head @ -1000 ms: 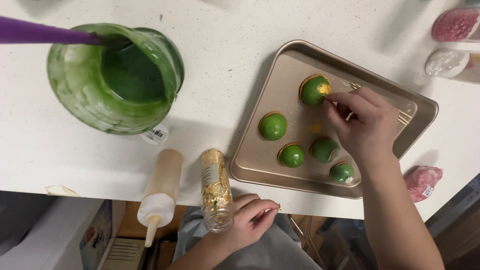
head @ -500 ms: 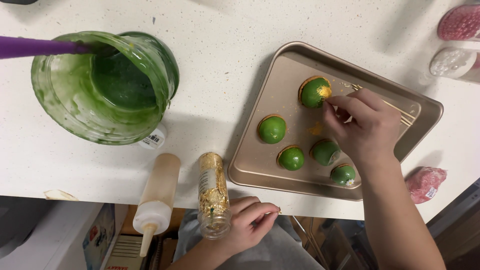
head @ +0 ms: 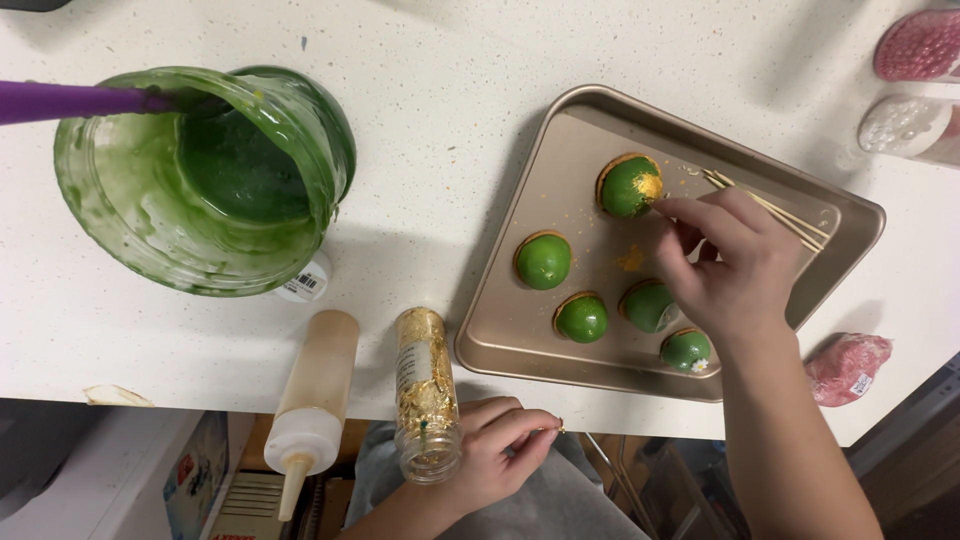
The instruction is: Decorating green round desserts with gold flakes and red sprinkles.
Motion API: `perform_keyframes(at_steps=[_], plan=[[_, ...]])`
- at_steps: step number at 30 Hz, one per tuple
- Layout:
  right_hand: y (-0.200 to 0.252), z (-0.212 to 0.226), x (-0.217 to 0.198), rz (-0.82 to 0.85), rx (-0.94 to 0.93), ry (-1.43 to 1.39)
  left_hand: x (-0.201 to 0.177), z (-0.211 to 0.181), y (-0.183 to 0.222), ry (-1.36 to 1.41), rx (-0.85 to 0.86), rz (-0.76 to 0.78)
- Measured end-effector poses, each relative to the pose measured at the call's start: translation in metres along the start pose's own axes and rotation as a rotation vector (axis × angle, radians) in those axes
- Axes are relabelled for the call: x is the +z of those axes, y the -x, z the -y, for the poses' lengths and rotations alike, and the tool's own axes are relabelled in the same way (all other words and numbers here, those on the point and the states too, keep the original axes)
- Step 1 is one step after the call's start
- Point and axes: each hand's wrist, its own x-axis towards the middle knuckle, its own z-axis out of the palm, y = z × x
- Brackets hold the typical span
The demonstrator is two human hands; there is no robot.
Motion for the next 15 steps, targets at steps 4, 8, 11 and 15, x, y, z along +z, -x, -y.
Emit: perform_keyframes(at_steps=[4,8,11,15], plan=[[0.0011,0.0001,0.0006,-0.01,-0.007,-0.058,-0.0001,-0.0002,-0.0007,0.007,0.012,0.002],[-0.0009,0.0012,0.0007,0.02,0.002,-0.02,-0.0006,-0.0011,-0.0011,0.018,-0.007,0.021],[-0.0011,0.0008,-0.0004,0.033,-0.002,-0.005,-0.0001,-0.0008,-0.0004,0.022,-0.012,0.026],[-0.0015,-0.0014,-0.0011,0.024,0.052,-0.02,0.0014,0.0014,-0.0007,0.033,-0.002,0.023]])
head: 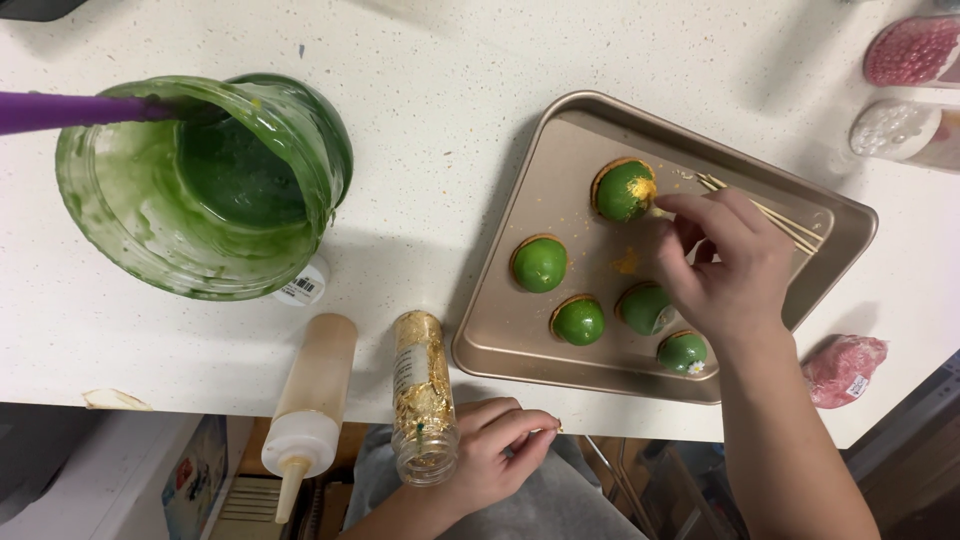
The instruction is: Decorating green round desserts with gold flakes and red sprinkles.
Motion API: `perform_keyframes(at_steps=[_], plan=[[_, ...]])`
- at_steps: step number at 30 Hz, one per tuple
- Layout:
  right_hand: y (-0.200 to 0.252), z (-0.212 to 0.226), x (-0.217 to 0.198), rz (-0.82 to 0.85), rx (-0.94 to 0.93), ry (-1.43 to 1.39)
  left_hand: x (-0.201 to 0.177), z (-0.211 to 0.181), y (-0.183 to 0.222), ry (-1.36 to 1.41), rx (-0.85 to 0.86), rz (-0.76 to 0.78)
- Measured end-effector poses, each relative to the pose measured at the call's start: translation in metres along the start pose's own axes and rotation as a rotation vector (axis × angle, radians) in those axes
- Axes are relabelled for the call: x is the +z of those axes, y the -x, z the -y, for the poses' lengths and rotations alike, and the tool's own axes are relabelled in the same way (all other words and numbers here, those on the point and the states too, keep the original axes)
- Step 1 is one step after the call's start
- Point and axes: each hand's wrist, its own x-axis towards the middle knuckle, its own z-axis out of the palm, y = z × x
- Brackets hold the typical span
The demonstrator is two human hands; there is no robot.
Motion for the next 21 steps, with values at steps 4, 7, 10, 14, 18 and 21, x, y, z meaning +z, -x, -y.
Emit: perform_keyframes(at_steps=[4,7,10,14,18,21], plan=[[-0.0028,0.0027,-0.0004,0.013,0.0,-0.042,0.0005,-0.0012,-0.0021,0.004,0.013,-0.014],[-0.0031,0.0027,-0.0026,0.022,-0.02,-0.033,0.0014,0.0006,-0.0026,0.024,0.003,0.001],[0.0001,-0.0008,-0.0033,0.014,0.042,-0.039,0.0018,-0.0002,-0.0032,0.004,0.016,-0.023],[-0.0006,0.0014,-0.0009,0.052,0.019,-0.086,0.0024,-0.0007,-0.0061,0.004,0.027,-0.019],[0.0003,0.0041,-0.0027,0.05,0.021,-0.091,0.0058,0.0007,-0.0045,0.033,0.039,-0.047],[0.002,0.0045,-0.0033,0.018,0.049,-0.117,0.0048,0.0,-0.0052,-0.002,0.02,-0.035]])
